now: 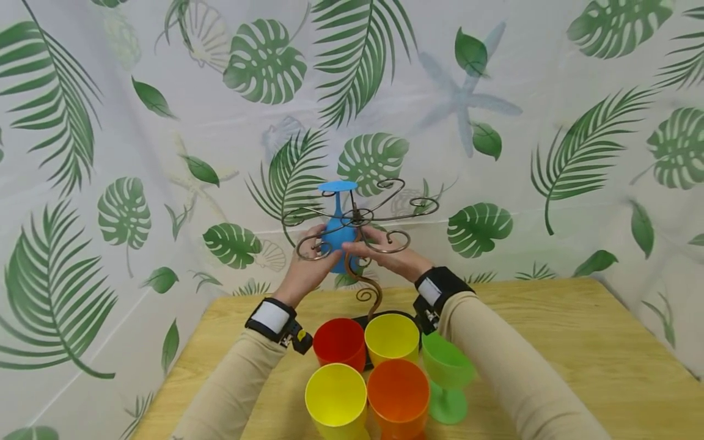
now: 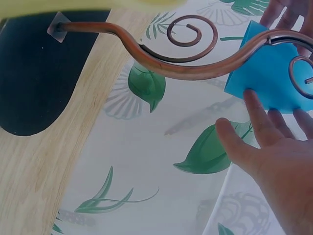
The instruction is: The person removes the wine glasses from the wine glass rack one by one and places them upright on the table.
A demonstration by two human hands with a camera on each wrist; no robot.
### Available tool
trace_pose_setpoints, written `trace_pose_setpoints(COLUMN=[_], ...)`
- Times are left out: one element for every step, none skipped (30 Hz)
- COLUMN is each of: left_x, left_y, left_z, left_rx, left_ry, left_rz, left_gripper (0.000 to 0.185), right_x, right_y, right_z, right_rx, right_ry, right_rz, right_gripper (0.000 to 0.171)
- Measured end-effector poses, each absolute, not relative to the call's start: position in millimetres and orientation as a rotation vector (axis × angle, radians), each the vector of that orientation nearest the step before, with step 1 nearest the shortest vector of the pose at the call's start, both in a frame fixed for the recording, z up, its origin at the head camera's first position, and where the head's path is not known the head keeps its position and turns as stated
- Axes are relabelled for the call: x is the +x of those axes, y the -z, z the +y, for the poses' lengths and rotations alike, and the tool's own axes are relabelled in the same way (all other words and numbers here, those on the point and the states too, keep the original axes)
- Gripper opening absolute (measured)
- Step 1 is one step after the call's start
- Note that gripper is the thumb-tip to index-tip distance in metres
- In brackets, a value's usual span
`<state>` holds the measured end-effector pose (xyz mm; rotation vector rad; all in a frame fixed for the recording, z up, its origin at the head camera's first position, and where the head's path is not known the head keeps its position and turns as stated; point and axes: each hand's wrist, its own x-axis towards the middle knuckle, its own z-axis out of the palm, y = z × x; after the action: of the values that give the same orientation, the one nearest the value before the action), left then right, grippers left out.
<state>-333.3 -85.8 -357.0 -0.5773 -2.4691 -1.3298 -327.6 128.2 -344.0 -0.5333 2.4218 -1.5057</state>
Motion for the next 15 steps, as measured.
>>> trace_pose_setpoints(left_x=[-333.2, -333.4, -333.5, -333.7, -334.0, -334.4, -334.7, -335.3, -335.7, -336.1, -336.1, -335.9, -335.5, -335.2, -334.7], left_y=[357.2, 357.4, 357.5, 357.5, 357.5, 357.6, 357.5, 357.8, 358.1, 358.8, 359.6, 360.5, 361.5, 362.6, 363.5], left_z=[-86.1, -86.5, -87.0, -87.4, -87.8, -88.3, -88.6, -89.1, -89.4, -89.8, -90.2, -90.5, -90.9, -91.3, -91.5], left_rx=[-0.57, -0.563, -0.557, -0.553, -0.55, -0.547, -0.544, -0.54, -0.537, -0.53, -0.523, -0.514, -0.505, -0.497, -0.492], left_ry=[1.321, 1.319, 1.326, 1.34, 1.356, 1.372, 1.386, 1.4, 1.415, 1.429, 1.443, 1.457, 1.47, 1.481, 1.492], left_rz=[-2.47, -2.471, -2.47, -2.468, -2.464, -2.46, -2.455, -2.451, -2.446, -2.445, -2.446, -2.45, -2.455, -2.459, -2.462], left_gripper=[0.068, 0.069, 0.069, 0.07, 0.07, 0.07, 0.07, 0.07, 0.07, 0.069, 0.069, 0.069, 0.069, 0.069, 0.07], right_x=[-326.8, -326.7, -326.6, -326.3, -326.3, -326.4, -326.7, -327.1, -326.8, -326.7, -326.5, -326.6, -326.4, -326.2, -325.9], right_y=[343.8, 343.5, 343.1, 342.6, 341.9, 341.1, 340.5, 339.9, 339.4, 338.9, 338.9, 339.0, 339.3, 339.6, 340.0], right_z=[127.9, 127.1, 126.6, 126.0, 125.3, 124.3, 123.5, 122.6, 122.3, 121.5, 121.1, 120.5, 120.1, 119.6, 119.1], right_rx=[-0.534, -0.548, -0.566, -0.574, -0.587, -0.601, -0.611, -0.623, -0.623, -0.625, -0.615, -0.623, -0.631, -0.637, -0.639], right_ry=[1.498, 1.501, 1.501, 1.498, 1.501, 1.505, 1.508, 1.51, 1.508, 1.513, 1.514, 1.512, 1.507, 1.504, 1.501], right_rz=[2.419, 2.423, 2.43, 2.436, 2.442, 2.447, 2.45, 2.454, 2.453, 2.451, 2.444, 2.446, 2.445, 2.445, 2.447], right_gripper=[0.102, 0.1, 0.097, 0.096, 0.092, 0.087, 0.083, 0.08, 0.079, 0.077, 0.077, 0.077, 0.077, 0.077, 0.077])
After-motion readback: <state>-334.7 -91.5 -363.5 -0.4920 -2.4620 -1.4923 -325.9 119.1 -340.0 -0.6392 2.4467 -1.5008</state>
